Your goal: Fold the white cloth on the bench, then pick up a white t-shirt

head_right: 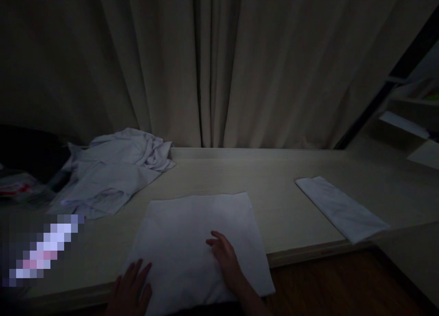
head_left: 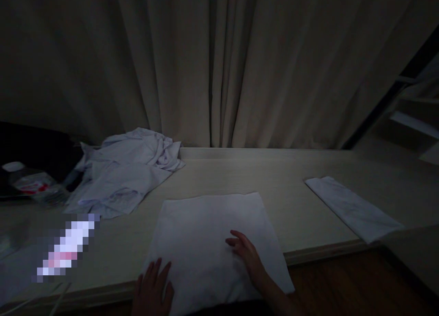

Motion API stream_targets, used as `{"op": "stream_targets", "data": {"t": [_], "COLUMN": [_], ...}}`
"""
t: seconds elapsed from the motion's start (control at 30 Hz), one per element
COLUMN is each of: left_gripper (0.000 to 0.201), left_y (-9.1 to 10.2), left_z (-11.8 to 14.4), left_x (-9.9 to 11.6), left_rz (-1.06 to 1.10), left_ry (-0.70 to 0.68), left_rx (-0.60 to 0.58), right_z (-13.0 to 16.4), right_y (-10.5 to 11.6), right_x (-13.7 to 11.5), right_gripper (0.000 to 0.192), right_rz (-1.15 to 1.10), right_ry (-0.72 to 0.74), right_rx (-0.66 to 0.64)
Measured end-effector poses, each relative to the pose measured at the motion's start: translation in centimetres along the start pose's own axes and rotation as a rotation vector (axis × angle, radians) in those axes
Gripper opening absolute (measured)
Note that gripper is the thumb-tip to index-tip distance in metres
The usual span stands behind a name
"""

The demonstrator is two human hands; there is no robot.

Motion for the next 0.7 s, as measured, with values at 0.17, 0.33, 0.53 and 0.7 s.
{"op": "stream_targets", "data": {"t": [0.17,0.33,0.53,0.7], "left_gripper": [0.045,0.045,0.044,0.043], "left_y": [0.2,0.7,0.9,1.1], "left_z": [0.0,0.1,0.0,0.0], "left_x": [0.1,0.3,0.5,0.8], "left_rz": [0.036,0.041,0.008,-0.023], "left_ry": [0.018,0.019,0.014,-0.009], "left_rx": [-0.028,-0.029,-0.015,0.001], "right_z": [1.0,1.7,1.8,2.0], "right_y": [-1.8,-1.8,-1.3,-1.3], "right_x": [-2.7,-2.6,-1.9,-1.4], "right_gripper": [0.089,0.091,0.087,0.089], "right_rz": [-0.767,-0.74,-0.668,-0.875], "right_ry": [0.004,-0.008,-0.006,-0.066], "right_rx": [-0.401,-0.415,-0.359,-0.307]}}
Point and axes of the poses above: each hand's wrist, its own z-axis away from the middle knuckle, its own y-axis out of the back of the hand, x = y × z, the point moved 4 cm from there along -z, towards the middle knuckle, and after that the axes turned 12 degrees about -x, right-handed, at the moved point
